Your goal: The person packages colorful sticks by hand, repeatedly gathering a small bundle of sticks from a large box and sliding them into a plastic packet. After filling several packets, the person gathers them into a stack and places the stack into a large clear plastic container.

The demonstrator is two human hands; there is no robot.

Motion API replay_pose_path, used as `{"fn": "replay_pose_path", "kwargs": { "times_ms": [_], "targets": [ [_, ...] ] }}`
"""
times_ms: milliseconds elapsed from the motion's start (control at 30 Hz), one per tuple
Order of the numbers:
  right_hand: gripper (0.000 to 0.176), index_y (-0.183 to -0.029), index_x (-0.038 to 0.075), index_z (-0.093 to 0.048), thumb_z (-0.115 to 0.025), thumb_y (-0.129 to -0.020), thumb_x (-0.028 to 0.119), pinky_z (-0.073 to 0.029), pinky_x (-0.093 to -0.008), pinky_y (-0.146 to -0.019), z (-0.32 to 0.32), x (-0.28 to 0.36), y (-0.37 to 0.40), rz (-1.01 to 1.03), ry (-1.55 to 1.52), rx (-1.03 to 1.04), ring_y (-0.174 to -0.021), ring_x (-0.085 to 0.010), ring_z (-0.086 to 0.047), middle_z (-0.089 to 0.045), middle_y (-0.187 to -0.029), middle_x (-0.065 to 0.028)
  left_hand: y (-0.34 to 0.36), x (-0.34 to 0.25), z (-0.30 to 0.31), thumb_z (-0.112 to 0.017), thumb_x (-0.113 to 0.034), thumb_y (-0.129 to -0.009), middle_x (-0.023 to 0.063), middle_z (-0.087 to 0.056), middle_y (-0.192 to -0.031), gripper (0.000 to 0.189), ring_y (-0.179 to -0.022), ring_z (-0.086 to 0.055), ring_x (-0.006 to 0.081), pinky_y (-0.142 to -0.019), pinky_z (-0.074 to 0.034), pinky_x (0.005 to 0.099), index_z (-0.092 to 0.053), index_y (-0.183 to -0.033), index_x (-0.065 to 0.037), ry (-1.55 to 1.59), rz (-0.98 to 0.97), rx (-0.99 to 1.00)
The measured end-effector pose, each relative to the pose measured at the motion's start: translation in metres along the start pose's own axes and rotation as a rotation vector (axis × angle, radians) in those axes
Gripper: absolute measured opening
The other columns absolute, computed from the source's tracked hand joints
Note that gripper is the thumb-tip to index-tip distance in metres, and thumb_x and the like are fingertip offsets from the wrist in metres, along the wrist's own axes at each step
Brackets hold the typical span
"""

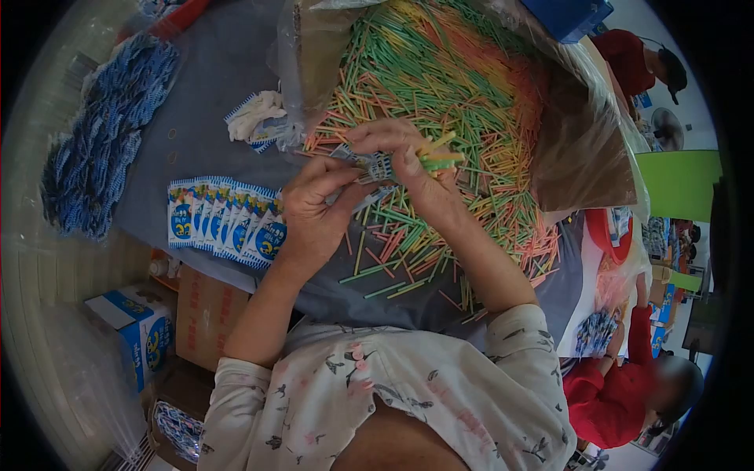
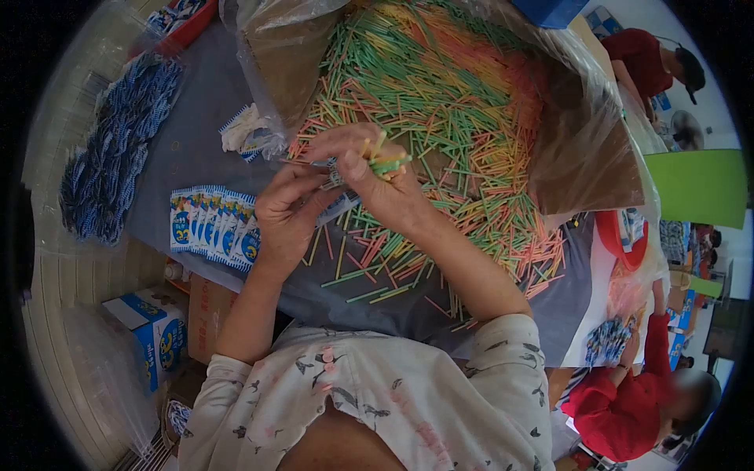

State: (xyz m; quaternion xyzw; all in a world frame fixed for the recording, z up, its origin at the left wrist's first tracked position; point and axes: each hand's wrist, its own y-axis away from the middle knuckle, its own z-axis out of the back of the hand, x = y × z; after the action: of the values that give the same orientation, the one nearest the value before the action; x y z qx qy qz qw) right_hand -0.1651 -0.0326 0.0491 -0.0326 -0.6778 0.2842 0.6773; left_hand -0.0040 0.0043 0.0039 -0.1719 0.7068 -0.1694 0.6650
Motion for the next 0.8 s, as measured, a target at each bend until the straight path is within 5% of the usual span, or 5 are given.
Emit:
{"fn": "replay_pose_path", "kwargs": {
  "times_ms": [100,300,433,567,800],
  "targets": [
    [0.05,-0.11,0.003,-0.069,-0.051,-0.099,0.048,-0.046,-0.037,-0.095,0.003,0.018,-0.003,0.106,0.343,0.109,-0.105,-0.0226,-0.06,-0.067,-0.11,-0.0084,-0.009,-0.003,-0.004,-0.073,0.009,-0.079,0.0077,-0.065,-0.091,0.021,-0.083,-0.065,0.013,-0.072,-0.053,0.0255,-0.07,-0.098,0.003,-0.014,-0.086,0.023],
    [0.051,-0.131,0.003,-0.058,-0.067,-0.089,0.032,-0.046,-0.0333,-0.094,0.025,0.017,-0.032,-0.028,-0.1,-0.079,-0.112,-0.0175,-0.055,-0.062,-0.117,-0.0109,-0.037,0.007,-0.025,-0.069,0.008,-0.085,0.0057,-0.066,-0.098,0.02,-0.088,-0.064,0.0111,-0.076,-0.054,0.0249,-0.069,-0.104,0.003,0.392,0.131,0.01],
    [0.067,-0.137,0.002,-0.051,-0.059,-0.091,0.05,-0.043,-0.0376,-0.099,0.034,0.033,-0.046,0.031,-0.015,-0.301,-0.116,-0.0226,-0.056,-0.061,-0.124,-0.0153,-0.057,0.013,-0.039,-0.07,0.006,-0.085,0.0044,-0.067,-0.099,0.021,-0.088,-0.063,0.0097,-0.077,-0.052,0.0234,-0.07,-0.106,0.002,0.541,0.313,-0.003],
    [0.052,-0.13,0.001,-0.057,-0.046,-0.101,0.043,-0.041,-0.0351,-0.1,0.056,0.013,-0.044,0.097,0.393,0.131,-0.114,-0.0223,-0.055,-0.059,-0.127,-0.0147,-0.063,0.017,-0.048,-0.07,0.003,-0.086,0.0046,-0.068,-0.099,0.02,-0.089,-0.063,0.0091,-0.075,-0.052,0.0229,-0.07,-0.106,0.002,0.5,0.202,0.042],
    [0.051,-0.132,0.005,-0.057,-0.05,-0.099,0.043,-0.042,-0.0365,-0.099,0.071,0.017,-0.035,-0.087,0.07,-0.18,-0.113,-0.0256,-0.056,-0.059,-0.126,-0.0146,-0.048,0.01,-0.041,-0.066,-0.003,-0.092,0.0048,-0.068,-0.099,0.014,-0.085,-0.062,0.0074,-0.072,-0.052,0.0232,-0.069,-0.104,0.003,0.448,0.386,0.045]
  ]
}}
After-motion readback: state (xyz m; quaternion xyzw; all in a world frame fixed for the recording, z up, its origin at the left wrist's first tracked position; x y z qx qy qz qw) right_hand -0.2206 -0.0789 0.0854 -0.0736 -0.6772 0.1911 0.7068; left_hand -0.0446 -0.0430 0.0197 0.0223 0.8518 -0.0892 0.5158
